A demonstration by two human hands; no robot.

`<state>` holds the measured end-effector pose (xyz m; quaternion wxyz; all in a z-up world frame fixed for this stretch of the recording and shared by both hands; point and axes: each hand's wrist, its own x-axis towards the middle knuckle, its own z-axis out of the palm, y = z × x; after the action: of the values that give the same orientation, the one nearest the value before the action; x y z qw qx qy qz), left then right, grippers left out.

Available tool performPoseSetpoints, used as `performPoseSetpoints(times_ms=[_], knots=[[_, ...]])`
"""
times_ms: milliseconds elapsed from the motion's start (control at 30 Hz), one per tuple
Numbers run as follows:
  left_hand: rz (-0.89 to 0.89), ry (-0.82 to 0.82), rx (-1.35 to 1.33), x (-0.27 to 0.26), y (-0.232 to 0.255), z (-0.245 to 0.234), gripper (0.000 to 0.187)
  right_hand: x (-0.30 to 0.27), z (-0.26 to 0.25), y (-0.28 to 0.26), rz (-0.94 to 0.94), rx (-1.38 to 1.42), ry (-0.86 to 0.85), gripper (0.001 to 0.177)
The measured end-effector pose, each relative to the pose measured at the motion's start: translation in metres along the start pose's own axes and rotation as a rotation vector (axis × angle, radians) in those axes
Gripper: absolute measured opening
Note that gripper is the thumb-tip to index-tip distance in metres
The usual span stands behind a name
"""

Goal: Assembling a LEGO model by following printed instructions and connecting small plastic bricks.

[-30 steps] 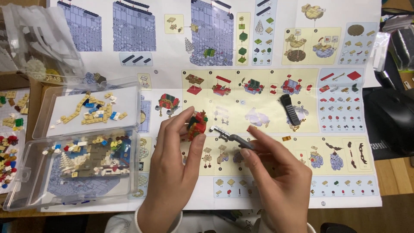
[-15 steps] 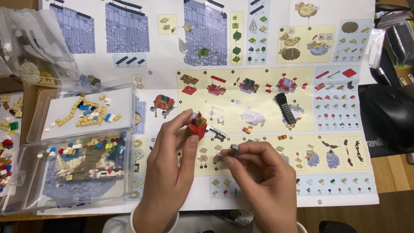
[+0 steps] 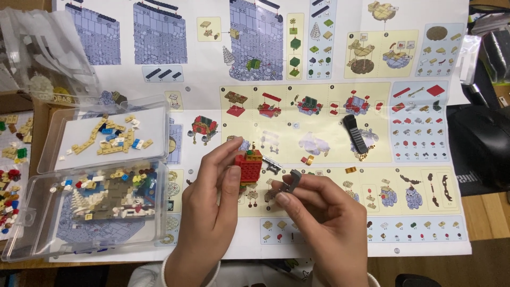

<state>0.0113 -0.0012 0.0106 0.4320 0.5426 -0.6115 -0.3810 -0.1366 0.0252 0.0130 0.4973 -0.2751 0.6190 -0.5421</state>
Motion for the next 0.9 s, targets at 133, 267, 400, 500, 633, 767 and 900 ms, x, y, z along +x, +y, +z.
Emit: performPoseSetpoints(times_ms=[133,267,400,500,633,767,900], knots=[[-0.096,-0.021,-0.095,0.002,0.008,-0.001,0.041,-0.001,0.001,-0.005,-0.012,-0.050,-0.021,0.020],[-0.220,-0.052,-0.433,0.006,0.009,-0.002,0.040,0.000,0.001,-0.006,-0.072,-0.081,-0.065,0.021],[-0.283,-0.058,-0.510,0.006,0.005,-0.004,0.042,0.000,0.000,-0.003,-0.045,-0.053,-0.007,0.022],[-0.271,-0.097,-0.578,0.004,-0.001,-0.002,0.041,0.002,-0.007,0.006,-0.123,0.010,-0.042,0.020],[-0.233,-0.159,-0.610,0.002,-0.003,-0.003,0.043,0.006,-0.015,0.007,-0.134,0.017,-0.062,0.022],[-0.213,-0.210,-0.664,0.002,0.001,-0.004,0.044,0.010,-0.022,0.012,-0.144,0.020,-0.084,0.023],[-0.182,-0.251,-0.696,0.000,0.004,-0.004,0.037,0.010,-0.024,0.013,-0.161,-0.034,-0.111,0.018]])
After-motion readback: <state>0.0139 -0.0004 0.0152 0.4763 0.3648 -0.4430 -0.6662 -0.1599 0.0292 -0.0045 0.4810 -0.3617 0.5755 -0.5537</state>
